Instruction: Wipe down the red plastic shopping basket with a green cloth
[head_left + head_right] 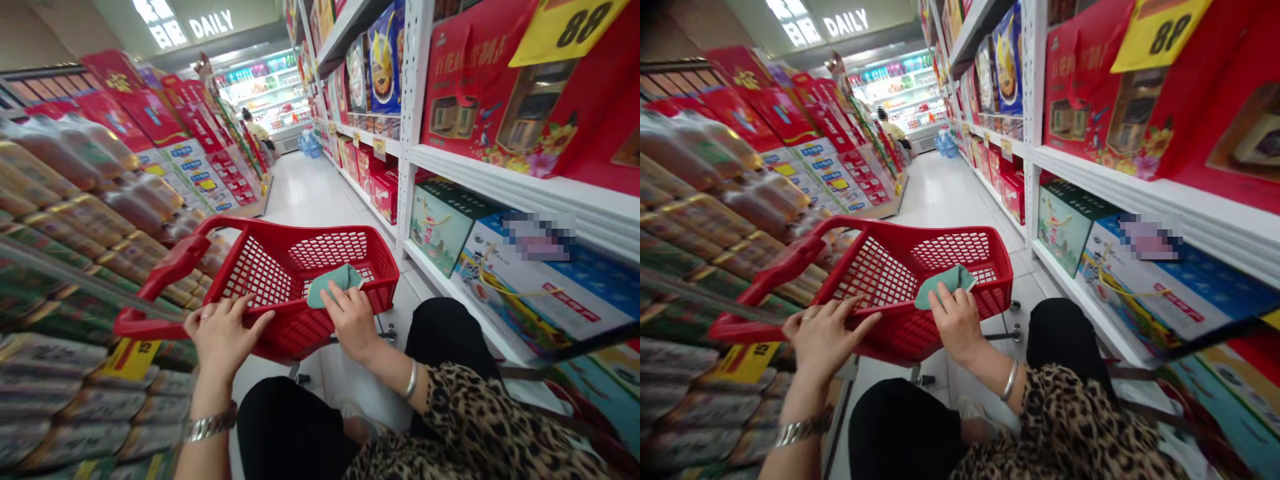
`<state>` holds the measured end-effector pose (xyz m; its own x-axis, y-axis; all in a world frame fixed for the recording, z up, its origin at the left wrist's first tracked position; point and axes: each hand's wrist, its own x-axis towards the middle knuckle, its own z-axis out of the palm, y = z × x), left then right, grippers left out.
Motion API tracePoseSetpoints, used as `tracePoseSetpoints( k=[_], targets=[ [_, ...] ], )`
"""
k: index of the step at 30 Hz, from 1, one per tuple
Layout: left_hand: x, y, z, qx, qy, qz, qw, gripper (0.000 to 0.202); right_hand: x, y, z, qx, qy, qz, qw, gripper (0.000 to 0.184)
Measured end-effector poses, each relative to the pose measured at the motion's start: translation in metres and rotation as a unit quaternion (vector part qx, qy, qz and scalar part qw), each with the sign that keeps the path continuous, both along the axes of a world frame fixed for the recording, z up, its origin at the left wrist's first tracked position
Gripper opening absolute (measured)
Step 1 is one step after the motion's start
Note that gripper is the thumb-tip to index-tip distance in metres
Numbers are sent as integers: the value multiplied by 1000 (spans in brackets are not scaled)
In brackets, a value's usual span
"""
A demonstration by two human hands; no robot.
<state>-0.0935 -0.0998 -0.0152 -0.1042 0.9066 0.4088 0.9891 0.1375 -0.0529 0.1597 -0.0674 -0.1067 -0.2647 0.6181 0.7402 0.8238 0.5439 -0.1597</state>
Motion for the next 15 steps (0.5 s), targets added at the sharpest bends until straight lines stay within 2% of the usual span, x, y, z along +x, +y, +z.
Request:
tracePoseSetpoints(
  k=[3,6,8,10,11,13,15],
  targets=[
    [18,5,-10,18,28,16,999,56,2,2,-1,11,0,4,1000,40],
    [36,6,-16,84,37,-4,996,58,28,11,-4,13,-5,-38,999,41],
    [42,0,-16,157,33,-64,985,51,53,20,-7,5,-7,-75,997,41],
    [42,-11,-13,242,24,-144,959,37,80,29,-11,-17,-3,-121,993,42],
    [38,-18,-10,287,24,-164,943,31,94,34,-13,-29,-2,-141,990,41],
    [25,-32,-2,363,33,-136,921,25,117,44,-17,-47,11,-183,982,41],
    [7,-43,6,394,35,-60,916,34,132,52,-19,-55,27,-210,976,40]
  ],
)
